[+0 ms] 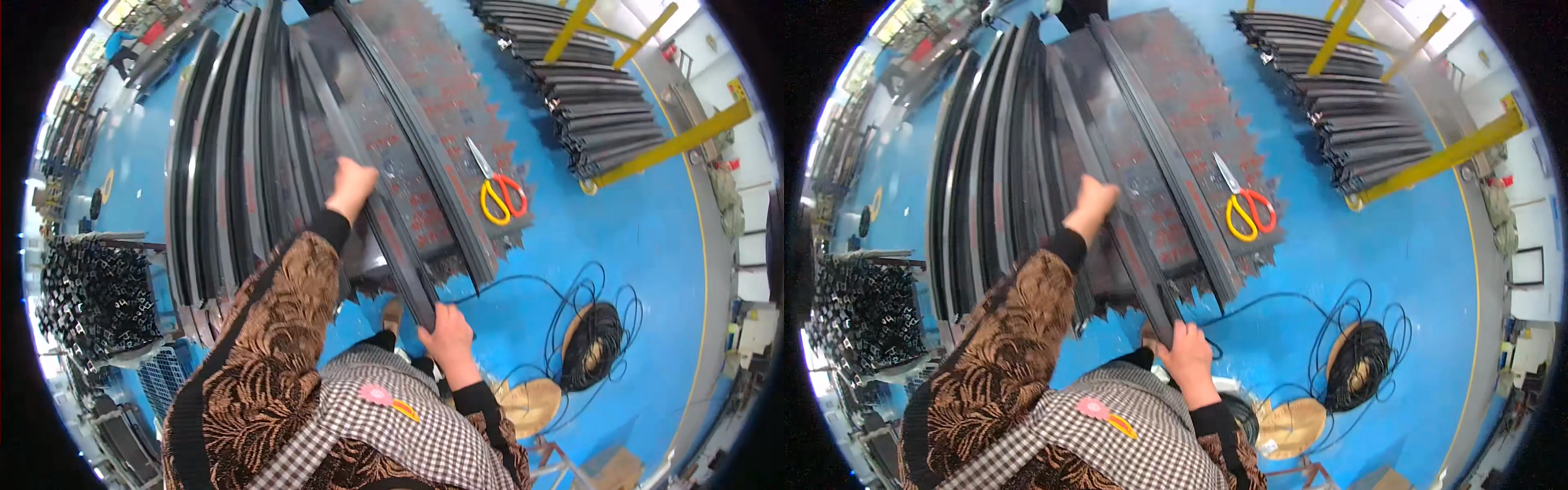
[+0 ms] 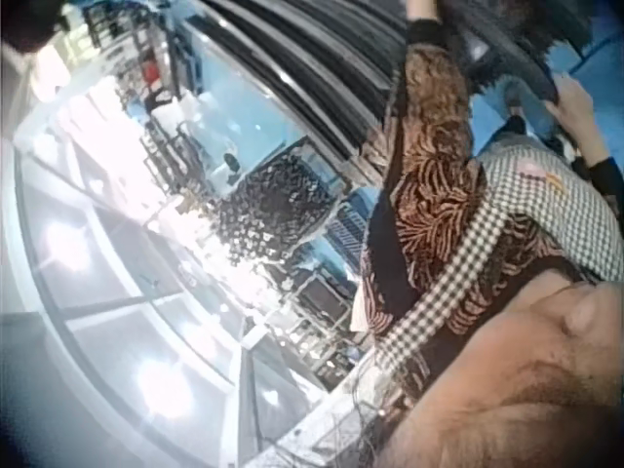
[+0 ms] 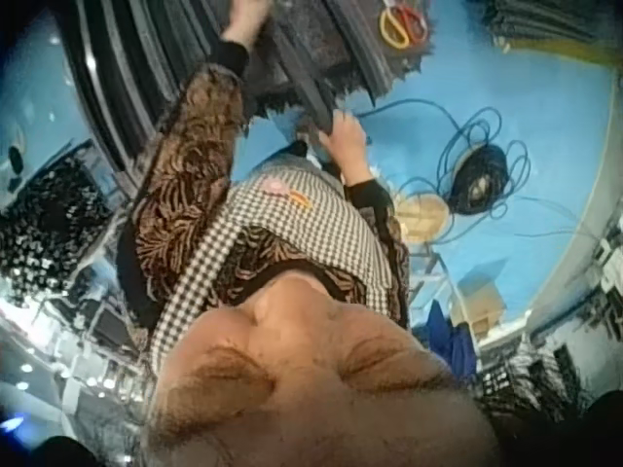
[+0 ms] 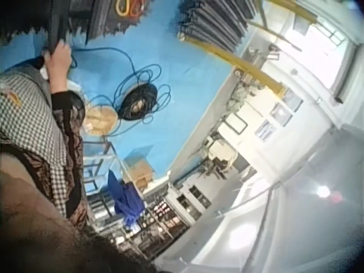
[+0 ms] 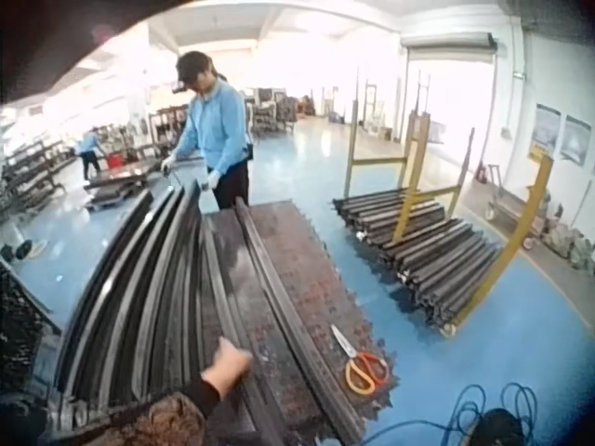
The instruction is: Measure, cut, and attach rubber sealing strips to the edges of metal radiator components.
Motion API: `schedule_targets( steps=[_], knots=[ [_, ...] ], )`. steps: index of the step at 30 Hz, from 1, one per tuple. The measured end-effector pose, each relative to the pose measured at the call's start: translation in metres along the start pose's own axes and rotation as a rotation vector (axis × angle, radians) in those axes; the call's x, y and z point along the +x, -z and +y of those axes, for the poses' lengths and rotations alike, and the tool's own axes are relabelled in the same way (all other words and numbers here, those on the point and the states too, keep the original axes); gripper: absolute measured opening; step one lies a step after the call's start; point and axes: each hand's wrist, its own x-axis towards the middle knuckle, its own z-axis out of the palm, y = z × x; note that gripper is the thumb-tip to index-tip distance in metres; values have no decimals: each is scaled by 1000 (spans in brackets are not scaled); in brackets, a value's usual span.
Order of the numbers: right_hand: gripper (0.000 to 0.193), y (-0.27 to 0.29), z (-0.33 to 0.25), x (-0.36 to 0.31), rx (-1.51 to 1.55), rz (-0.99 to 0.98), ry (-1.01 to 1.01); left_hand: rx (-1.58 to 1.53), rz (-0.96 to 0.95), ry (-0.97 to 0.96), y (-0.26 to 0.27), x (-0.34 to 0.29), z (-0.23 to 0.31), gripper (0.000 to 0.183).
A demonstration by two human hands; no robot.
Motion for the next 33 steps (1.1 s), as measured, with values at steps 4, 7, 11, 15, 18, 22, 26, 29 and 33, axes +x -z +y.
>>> schedule_targets(
  steps=[4,7,11,15,18,22,26,29,33],
  knots=[
    [36,5,32,-54,57,-175,-72,98,-43,-23,-22,-56,-19,57],
    [34,22,58,-109,12,-165,-108,69,-14,-22,-27,-42,-15,54],
    [32,33,78,-166,-12,-278,-195,-24,-68,57,-23,-11,-11,42],
    [35,32,96,-203,-77,-282,-292,-422,-205,42,-23,-49,-17,35],
    [32,35,116,-230,-128,-183,-319,-636,-172,-5,-15,-108,-2,34],
    [29,25,153,-268,-139,-26,-301,-885,-108,-130,20,-200,50,32],
    [31,-16,226,-313,-44,153,-236,-1014,-109,-407,56,-279,117,32],
    [42,-53,290,-357,-57,-40,-498,-982,-189,-738,76,-332,164,34],
    [45,-69,347,-404,-41,-98,-677,-669,-54,-1216,90,-404,231,48]
  ],
)
